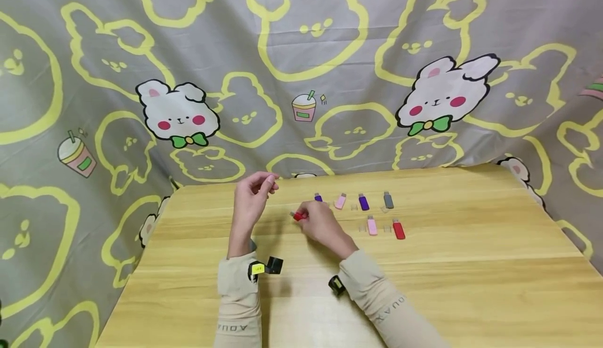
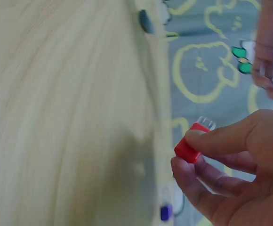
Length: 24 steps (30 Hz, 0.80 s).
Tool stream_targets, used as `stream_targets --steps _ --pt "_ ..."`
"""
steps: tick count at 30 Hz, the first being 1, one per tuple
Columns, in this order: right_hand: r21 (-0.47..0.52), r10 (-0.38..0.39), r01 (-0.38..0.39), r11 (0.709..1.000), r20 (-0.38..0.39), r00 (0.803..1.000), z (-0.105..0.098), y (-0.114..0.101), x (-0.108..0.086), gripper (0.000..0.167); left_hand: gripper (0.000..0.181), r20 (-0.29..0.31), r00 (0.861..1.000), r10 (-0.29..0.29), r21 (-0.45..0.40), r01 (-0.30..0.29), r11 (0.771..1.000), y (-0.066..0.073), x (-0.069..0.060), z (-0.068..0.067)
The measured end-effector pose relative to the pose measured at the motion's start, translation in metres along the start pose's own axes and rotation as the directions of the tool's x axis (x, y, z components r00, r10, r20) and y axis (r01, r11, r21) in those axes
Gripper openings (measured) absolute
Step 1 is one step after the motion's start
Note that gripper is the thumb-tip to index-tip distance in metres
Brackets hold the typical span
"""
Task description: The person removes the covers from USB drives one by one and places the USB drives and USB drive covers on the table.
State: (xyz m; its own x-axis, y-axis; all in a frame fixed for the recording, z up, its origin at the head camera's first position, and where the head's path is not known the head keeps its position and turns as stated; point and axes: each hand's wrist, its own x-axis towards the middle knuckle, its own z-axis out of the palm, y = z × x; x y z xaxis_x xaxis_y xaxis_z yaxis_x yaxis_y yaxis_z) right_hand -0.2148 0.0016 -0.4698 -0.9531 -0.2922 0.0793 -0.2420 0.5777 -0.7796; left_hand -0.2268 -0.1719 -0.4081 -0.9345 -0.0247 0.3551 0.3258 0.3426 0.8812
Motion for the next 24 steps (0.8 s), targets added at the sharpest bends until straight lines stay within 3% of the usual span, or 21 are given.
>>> stream_targets --steps 4,9,15,18,24 --pt "0.071 0.004 0.001 0.997 -0.063 0.998 -0.023 0.007 -0.012 0.011 0.016 0.047 0.999 0.008 0.025 -0.010 1.000 0.002 -0.001 0.009" --pt "0.091 -0.014 0.025 0.996 -0.119 0.993 -0.046 0.007 -0.022 0.012 0.016 0.139 0.990 0.020 0.068 -0.030 0.997 0.003 -0.003 0.023" --pt "0.131 -0.013 0.032 0.991 -0.146 0.989 -0.059 0.017 -0.028 0.013 0.015 0.293 0.956 -0.005 0.148 -0.041 0.988 0.003 -0.005 0.035" --pt "0.145 -0.031 0.054 0.988 -0.158 0.987 -0.061 0.024 -0.030 0.013 0.015 0.332 0.943 -0.028 0.179 -0.034 0.983 0.003 -0.006 0.038" --pt "0.206 -0.057 0.102 0.973 -0.212 0.976 -0.068 0.028 -0.029 0.011 0.012 0.398 0.917 -0.012 0.167 -0.059 0.984 0.003 -0.006 0.046"
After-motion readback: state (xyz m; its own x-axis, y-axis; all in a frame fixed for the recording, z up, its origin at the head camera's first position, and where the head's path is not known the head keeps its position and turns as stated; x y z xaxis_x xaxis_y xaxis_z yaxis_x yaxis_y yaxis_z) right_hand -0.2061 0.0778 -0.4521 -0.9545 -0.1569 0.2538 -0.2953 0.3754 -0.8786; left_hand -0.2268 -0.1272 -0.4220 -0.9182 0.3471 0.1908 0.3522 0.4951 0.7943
